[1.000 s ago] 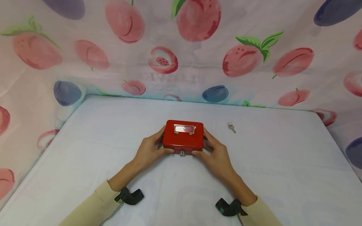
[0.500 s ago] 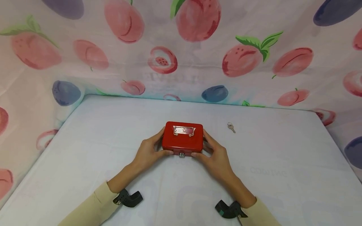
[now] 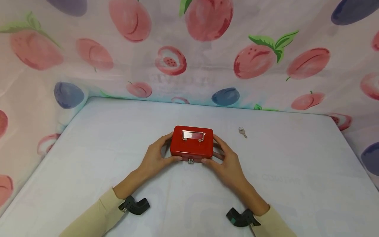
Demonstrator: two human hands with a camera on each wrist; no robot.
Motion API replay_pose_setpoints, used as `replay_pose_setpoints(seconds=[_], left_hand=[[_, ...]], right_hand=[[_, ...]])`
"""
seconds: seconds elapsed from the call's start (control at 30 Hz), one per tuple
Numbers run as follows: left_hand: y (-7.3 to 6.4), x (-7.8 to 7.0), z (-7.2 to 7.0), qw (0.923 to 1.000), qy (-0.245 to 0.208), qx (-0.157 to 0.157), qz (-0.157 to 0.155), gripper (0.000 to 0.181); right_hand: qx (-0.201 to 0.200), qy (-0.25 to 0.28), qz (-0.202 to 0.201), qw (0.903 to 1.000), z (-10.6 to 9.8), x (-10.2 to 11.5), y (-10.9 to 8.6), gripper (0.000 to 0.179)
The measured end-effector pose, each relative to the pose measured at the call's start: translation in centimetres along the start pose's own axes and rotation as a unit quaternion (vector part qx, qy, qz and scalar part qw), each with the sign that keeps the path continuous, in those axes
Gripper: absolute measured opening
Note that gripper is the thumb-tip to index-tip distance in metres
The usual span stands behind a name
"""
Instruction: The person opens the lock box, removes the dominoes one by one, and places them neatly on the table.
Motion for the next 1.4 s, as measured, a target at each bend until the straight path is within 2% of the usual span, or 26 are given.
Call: replay_pose_setpoints(seconds=[0.13, 0.23, 0.47, 0.6, 0.8, 1.03, 1.3, 1.4], left_hand=[[0.2, 0.1, -0.2, 0.9996, -0.023, 0.000, 0.018, 0.078], [0.3, 0.0, -0.3, 0.9986, -0.035, 0.011, 0.039, 0.081], [0.5, 0.0, -0.5, 0.9943, -0.066, 0.046, 0.070, 0.083], [0.8, 0.0, -0.4, 0.9901, -0.093, 0.071, 0.078, 0.082], [1.1, 0.3, -0.1, 0.9861, -0.096, 0.109, 0.081, 0.087], [1.3, 0.6, 0.3, 0.9826, -0.109, 0.128, 0.079, 0.089], [0.8, -1.7, -1.2, 0.9793, -0.142, 0.126, 0.070, 0.083], [0.8, -1.8, -1.4, 0.9788, -0.149, 0.127, 0.061, 0.082]], right_hand=[[0.022, 0.016, 0.022, 0.9994, -0.2, -0.6, 0.1, 0.078], [0.043, 0.026, 0.023, 0.9985, -0.4, -0.6, 0.1, 0.078], [0.074, 0.052, -0.017, 0.9957, -1.1, 1.6, 0.1, 0.078], [0.091, 0.056, -0.019, 0.9941, -1.0, 2.3, 0.2, 0.079], [0.120, 0.049, -0.013, 0.9915, -0.9, 2.2, 0.9, 0.083], [0.139, 0.078, -0.032, 0.9866, -0.9, 2.0, 1.4, 0.085], [0.121, 0.086, -0.032, 0.9884, -0.8, 1.6, 1.4, 0.088], [0.120, 0.081, -0.036, 0.9888, -0.8, 1.7, 1.4, 0.088]])
Point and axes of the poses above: each hand's wrist, its own y-axis towards the middle knuckle, its own z-axis out of the palm, x = y × z, the point moved 10 cm from there along y, towards the middle knuckle, and after that the axes turned 9 degrees about x, right-handed, at the moved point
